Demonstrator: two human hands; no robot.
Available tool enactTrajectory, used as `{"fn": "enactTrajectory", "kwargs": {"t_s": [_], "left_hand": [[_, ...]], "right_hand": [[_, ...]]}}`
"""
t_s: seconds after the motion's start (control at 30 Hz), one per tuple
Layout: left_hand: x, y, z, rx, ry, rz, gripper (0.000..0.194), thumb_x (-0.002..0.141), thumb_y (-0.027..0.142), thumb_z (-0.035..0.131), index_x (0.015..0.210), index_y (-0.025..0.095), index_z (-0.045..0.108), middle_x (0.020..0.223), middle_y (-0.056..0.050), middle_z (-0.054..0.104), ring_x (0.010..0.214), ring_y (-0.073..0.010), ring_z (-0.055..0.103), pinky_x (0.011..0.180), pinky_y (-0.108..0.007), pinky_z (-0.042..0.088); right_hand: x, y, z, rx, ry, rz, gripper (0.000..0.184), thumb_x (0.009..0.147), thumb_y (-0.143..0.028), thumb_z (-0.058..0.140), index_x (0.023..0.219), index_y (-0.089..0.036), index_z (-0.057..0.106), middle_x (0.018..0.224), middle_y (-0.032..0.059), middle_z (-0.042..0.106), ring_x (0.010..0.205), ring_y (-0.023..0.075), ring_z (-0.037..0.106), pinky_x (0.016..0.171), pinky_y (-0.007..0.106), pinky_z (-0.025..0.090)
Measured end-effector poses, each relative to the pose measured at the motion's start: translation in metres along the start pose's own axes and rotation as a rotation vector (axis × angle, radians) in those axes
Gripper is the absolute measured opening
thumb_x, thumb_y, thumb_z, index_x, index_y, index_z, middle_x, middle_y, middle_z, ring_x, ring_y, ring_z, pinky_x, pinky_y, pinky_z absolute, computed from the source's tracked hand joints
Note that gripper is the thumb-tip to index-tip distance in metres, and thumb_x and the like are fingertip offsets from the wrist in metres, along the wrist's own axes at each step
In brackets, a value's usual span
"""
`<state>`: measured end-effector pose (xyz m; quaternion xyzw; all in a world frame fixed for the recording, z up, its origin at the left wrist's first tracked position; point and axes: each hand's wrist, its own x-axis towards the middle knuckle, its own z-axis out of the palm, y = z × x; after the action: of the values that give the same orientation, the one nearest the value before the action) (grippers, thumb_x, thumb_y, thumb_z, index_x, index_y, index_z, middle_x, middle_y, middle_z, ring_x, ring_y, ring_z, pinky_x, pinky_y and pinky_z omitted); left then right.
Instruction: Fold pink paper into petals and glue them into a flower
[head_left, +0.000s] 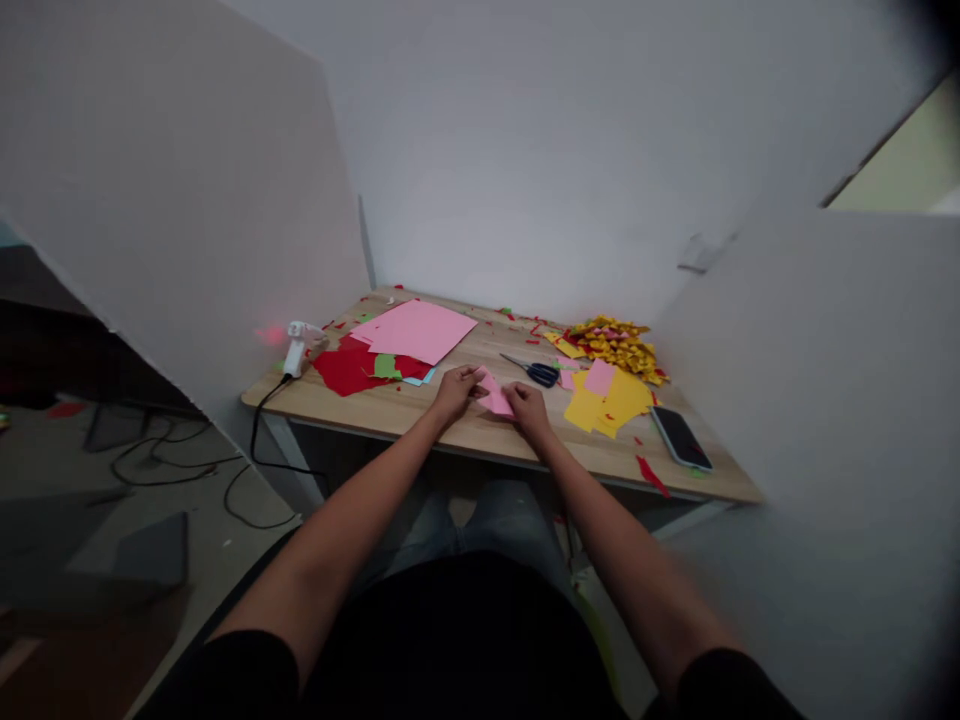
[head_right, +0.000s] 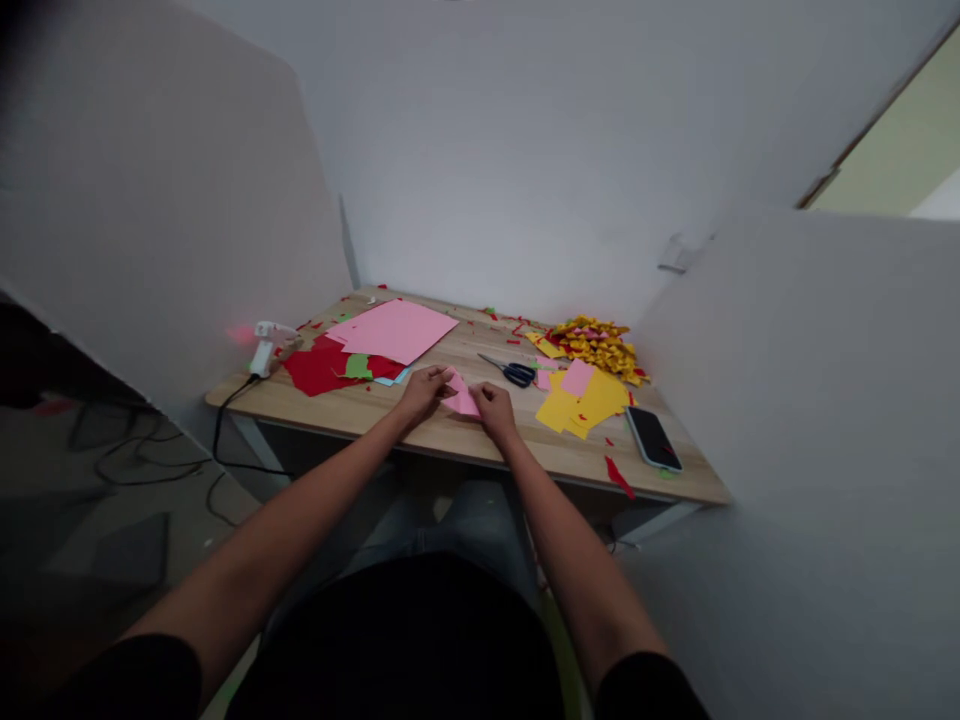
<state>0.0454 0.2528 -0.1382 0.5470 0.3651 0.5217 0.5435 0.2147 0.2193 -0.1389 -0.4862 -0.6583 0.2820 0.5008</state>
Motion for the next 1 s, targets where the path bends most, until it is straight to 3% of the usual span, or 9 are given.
{"fn": "enactTrajectory", "kwargs": {"t_s": [0.1,0.23,0.3,0.43,0.53,0.6,0.7,0.83,1.0], "left_hand": [[0.009,0.010,0.001,0.066,-0.032,0.042,0.023,0.094,0.035,0.064,0.095,0.012,0.065,0.083,-0.001,0.065,0.068,-0.0107,0.061,0.064,-0.026,0.053],[0.026,0.025,0.002,0.115,-0.053,0.135,0.031,0.077,0.041,0.080,0.070,0.013,0.068,0.058,0.004,0.058,0.055,-0.0087,0.051,0.055,-0.021,0.041],[0.029,0.034,0.001,0.132,-0.063,0.184,0.034,0.071,0.044,0.083,0.068,0.014,0.068,0.058,0.003,0.059,0.057,-0.0089,0.051,0.057,-0.021,0.040],[0.029,0.051,-0.003,0.174,-0.082,0.279,0.033,0.067,0.043,0.087,0.079,0.015,0.073,0.073,0.000,0.068,0.068,-0.0107,0.057,0.064,-0.022,0.043],[0.038,0.062,-0.004,0.294,-0.175,0.427,0.027,0.077,0.042,0.080,0.079,0.016,0.074,0.075,-0.002,0.069,0.070,-0.0113,0.058,0.064,-0.022,0.043],[0.052,0.064,-0.004,0.259,-0.179,0.430,0.028,0.080,0.043,0.078,0.077,0.016,0.072,0.073,-0.001,0.066,0.068,-0.0103,0.057,0.063,-0.022,0.043],[0.082,0.058,-0.002,0.154,-0.148,0.343,0.035,0.081,0.048,0.076,0.072,0.016,0.067,0.064,0.002,0.060,0.060,-0.0081,0.055,0.059,-0.020,0.043],[0.118,0.035,-0.002,0.055,-0.053,0.253,0.036,0.082,0.051,0.074,0.076,0.016,0.063,0.059,0.004,0.056,0.054,-0.0069,0.052,0.055,-0.019,0.042],[0.127,0.006,-0.009,-0.008,-0.003,0.112,0.036,0.082,0.050,0.073,0.076,0.018,0.060,0.058,0.005,0.054,0.052,-0.0067,0.049,0.052,-0.018,0.040]], "right_hand": [[0.017,-0.006,-0.003,-0.003,-0.020,-0.009,0.033,0.083,-0.047,0.071,0.075,-0.015,0.068,0.060,-0.0040,0.057,0.057,0.0107,0.049,0.056,0.025,0.041],[0.041,-0.012,-0.017,-0.002,-0.057,-0.037,0.035,0.072,-0.049,0.078,0.066,-0.016,0.068,0.056,-0.0051,0.056,0.056,0.0097,0.043,0.055,0.025,0.033],[0.046,-0.017,-0.024,-0.006,-0.053,-0.048,0.035,0.075,-0.050,0.076,0.067,-0.017,0.067,0.054,-0.0055,0.054,0.053,0.0091,0.038,0.054,0.025,0.030],[0.045,-0.034,-0.033,-0.047,-0.043,-0.153,0.032,0.080,-0.048,0.074,0.070,-0.018,0.069,0.064,-0.0019,0.063,0.058,0.0105,0.046,0.056,0.025,0.034],[0.053,-0.041,-0.036,-0.094,-0.039,-0.274,0.027,0.084,-0.045,0.071,0.075,-0.020,0.070,0.068,-0.0008,0.066,0.059,0.0108,0.050,0.057,0.024,0.039],[0.066,-0.038,-0.035,-0.093,-0.050,-0.287,0.023,0.084,-0.042,0.072,0.077,-0.020,0.072,0.069,-0.0010,0.066,0.059,0.0107,0.051,0.057,0.024,0.040],[0.091,-0.025,-0.029,-0.065,-0.067,-0.234,0.019,0.083,-0.041,0.072,0.084,-0.021,0.075,0.073,-0.0009,0.070,0.061,0.0110,0.054,0.058,0.024,0.041],[0.110,0.002,-0.016,0.026,-0.043,-0.131,0.028,0.081,-0.043,0.074,0.099,-0.021,0.075,0.083,0.0003,0.074,0.067,0.0130,0.060,0.061,0.025,0.044],[0.101,0.028,-0.007,-0.021,-0.044,-0.010,0.015,0.085,-0.035,0.070,0.078,-0.022,0.073,0.069,-0.0021,0.068,0.064,0.0136,0.059,0.062,0.025,0.043]]}}
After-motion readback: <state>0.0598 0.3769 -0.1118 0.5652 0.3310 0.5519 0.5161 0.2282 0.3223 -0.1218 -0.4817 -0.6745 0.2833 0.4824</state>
